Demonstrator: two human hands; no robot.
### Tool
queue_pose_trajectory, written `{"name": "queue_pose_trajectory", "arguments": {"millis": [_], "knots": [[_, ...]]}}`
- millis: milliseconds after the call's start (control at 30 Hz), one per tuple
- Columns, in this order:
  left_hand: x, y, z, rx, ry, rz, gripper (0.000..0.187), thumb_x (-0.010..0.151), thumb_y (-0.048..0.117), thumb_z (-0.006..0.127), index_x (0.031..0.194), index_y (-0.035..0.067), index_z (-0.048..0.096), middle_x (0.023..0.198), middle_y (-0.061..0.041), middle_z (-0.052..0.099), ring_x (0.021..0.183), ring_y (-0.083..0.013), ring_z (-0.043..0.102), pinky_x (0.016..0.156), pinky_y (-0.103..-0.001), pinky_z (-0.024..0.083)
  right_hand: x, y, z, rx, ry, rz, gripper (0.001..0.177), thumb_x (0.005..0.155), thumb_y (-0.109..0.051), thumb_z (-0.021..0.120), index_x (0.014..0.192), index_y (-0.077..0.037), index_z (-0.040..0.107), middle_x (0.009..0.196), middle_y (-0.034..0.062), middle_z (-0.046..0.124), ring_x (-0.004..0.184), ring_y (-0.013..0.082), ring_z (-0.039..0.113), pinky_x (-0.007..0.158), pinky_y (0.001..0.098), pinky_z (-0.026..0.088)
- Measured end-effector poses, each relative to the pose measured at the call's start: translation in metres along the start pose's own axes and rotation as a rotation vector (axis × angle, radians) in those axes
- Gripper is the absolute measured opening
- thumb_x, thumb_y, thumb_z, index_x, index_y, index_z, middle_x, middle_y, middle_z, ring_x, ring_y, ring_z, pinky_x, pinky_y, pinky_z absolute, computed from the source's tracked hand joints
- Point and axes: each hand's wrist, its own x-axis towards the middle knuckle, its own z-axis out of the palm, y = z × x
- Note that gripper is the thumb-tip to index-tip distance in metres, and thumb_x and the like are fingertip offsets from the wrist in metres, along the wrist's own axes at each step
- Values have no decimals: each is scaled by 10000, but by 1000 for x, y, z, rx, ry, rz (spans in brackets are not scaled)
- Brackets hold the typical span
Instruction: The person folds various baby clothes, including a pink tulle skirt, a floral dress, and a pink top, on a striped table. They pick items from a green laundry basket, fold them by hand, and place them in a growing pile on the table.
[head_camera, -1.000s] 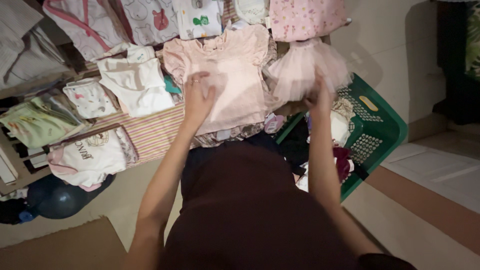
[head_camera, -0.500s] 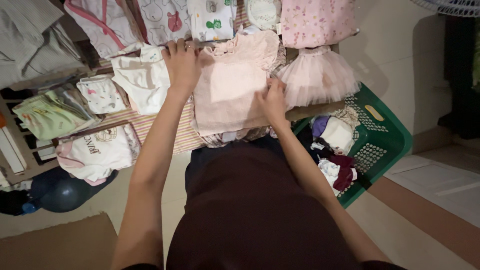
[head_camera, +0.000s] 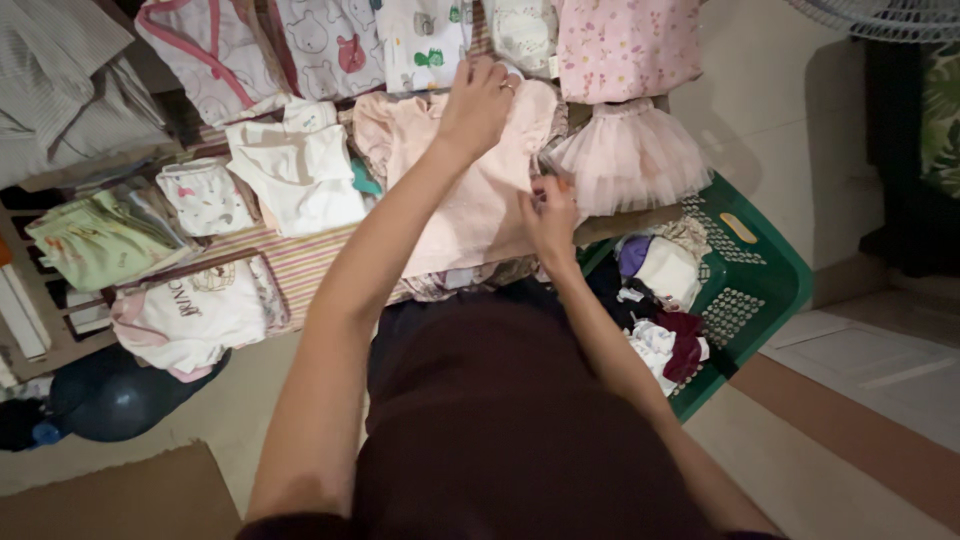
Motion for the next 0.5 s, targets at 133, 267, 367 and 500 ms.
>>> {"name": "queue_pose_trajectory", "arguments": {"millis": [133,267,367,500], "knots": [[23,11,40,100,-51,-21,395,881,200,681,1246,49,681,1217,-163,652,1250,-327,491,1048,-544,327,-8,-2,-3,74,-78,131,211,880,-115,776,1025,-35,645,919,154,671,816,310,681,758,415,540],[30,10,33,25,-349,-35,330,923,316,664,1157,91,725,1259,-150,651,1329,-342,445,1098,-569,281,-15,-4,-3,97,-103,85,273,880,-115,756,1116,-27,648,943,156,676,869,325,677,782,421,534],[36,3,2,-210,-70,-32,344,830,346,692,1102,146,755,1195,-187,672,1230,-412,512,1047,-631,331,-24,-4,-12,160,-173,74,405,867,-105,725,1234,7,593,976,173,664,914,341,674,801,417,532],[35,-25,-60,-899,60,-200,346,994,319,673,1210,49,685,1068,-191,706,956,-341,671,856,-457,525,-18,-10,-42,-26,-431,243,429,847,-199,787,1212,3,684,905,191,699,807,323,691,756,401,540]]}}
